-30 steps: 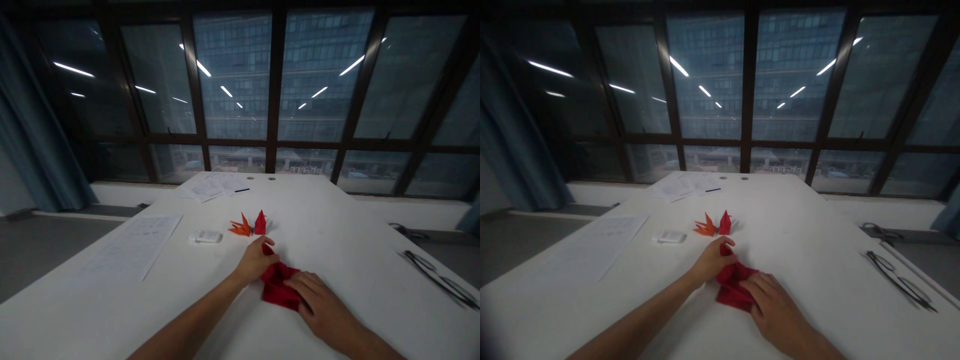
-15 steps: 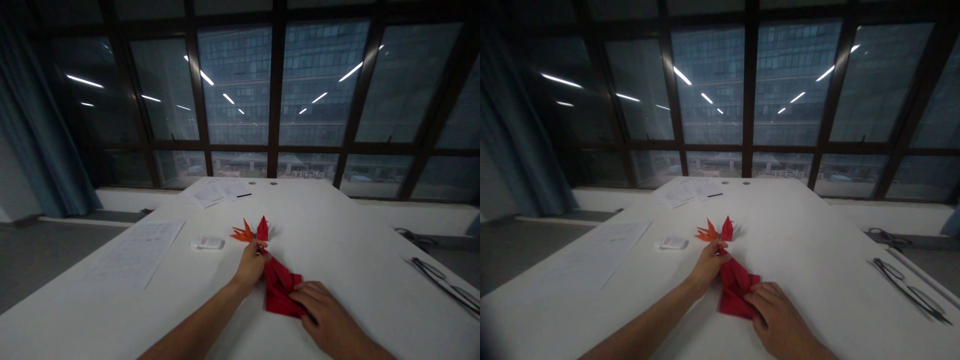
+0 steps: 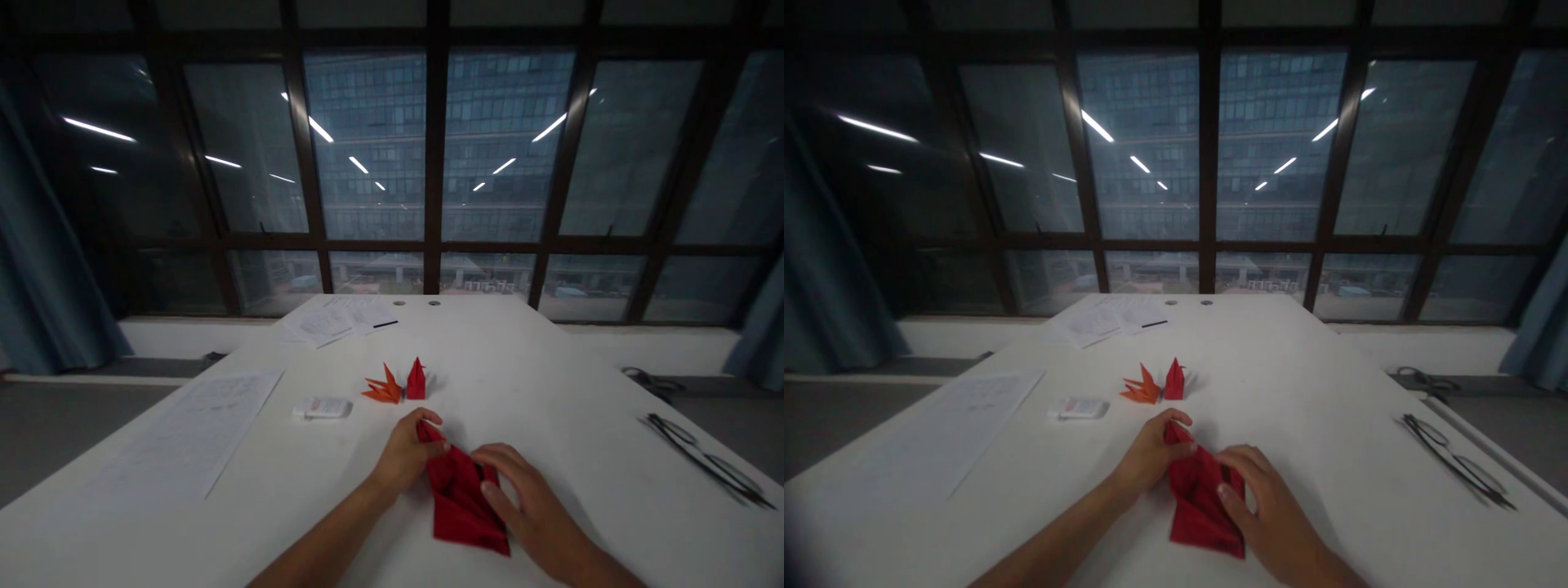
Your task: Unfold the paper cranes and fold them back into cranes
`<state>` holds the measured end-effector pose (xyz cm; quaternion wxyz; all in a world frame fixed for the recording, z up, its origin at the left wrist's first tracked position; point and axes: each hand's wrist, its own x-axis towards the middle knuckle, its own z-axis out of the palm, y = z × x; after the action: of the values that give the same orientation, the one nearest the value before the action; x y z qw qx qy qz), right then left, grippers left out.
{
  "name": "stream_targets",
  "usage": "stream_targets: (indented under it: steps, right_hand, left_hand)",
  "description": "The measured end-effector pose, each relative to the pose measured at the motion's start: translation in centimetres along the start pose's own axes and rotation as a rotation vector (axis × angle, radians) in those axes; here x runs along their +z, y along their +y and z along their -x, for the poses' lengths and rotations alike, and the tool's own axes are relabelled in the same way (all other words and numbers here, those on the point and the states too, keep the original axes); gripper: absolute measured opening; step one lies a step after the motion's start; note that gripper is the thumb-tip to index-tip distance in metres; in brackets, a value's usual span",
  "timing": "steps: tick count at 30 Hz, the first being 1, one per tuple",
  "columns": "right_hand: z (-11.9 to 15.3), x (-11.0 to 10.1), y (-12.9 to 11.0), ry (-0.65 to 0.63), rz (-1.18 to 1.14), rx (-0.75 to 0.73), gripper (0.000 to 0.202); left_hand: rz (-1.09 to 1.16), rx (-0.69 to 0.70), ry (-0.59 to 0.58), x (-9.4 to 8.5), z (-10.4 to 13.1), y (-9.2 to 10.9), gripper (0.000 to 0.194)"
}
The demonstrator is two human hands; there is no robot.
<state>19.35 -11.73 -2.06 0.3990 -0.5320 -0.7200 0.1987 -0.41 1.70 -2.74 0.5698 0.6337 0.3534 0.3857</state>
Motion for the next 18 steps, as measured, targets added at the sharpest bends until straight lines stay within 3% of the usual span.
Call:
stream_targets:
  steps: [5,12,16,18]
  right_hand:
    - [0.0,0.5,-1.2,-0.186,0.271,-0.015,0.04]
    - [0.0,0.6,-1.3,-0.193,0.34,-0.051,0.04]
    - [0.1,0.5,-1.4,-0.172,0.373,-0.039,0.037]
    - [0.1,0.5,-1.4,-0.142,0.374,-0.036,0.034]
  left_hand:
    - [0.027,-0.005,-0.02,0.0,-0.1,0.4,0.037]
    - [0.016,0.051,-0.023,-0.5,-0.3,0.4,0.033]
    - [-0.108,0.163,-0.188,-2.0,0.2,1.7,0.025]
    - [-0.049,0.118,-0.33,-2.8,0.5,2.3,0.033]
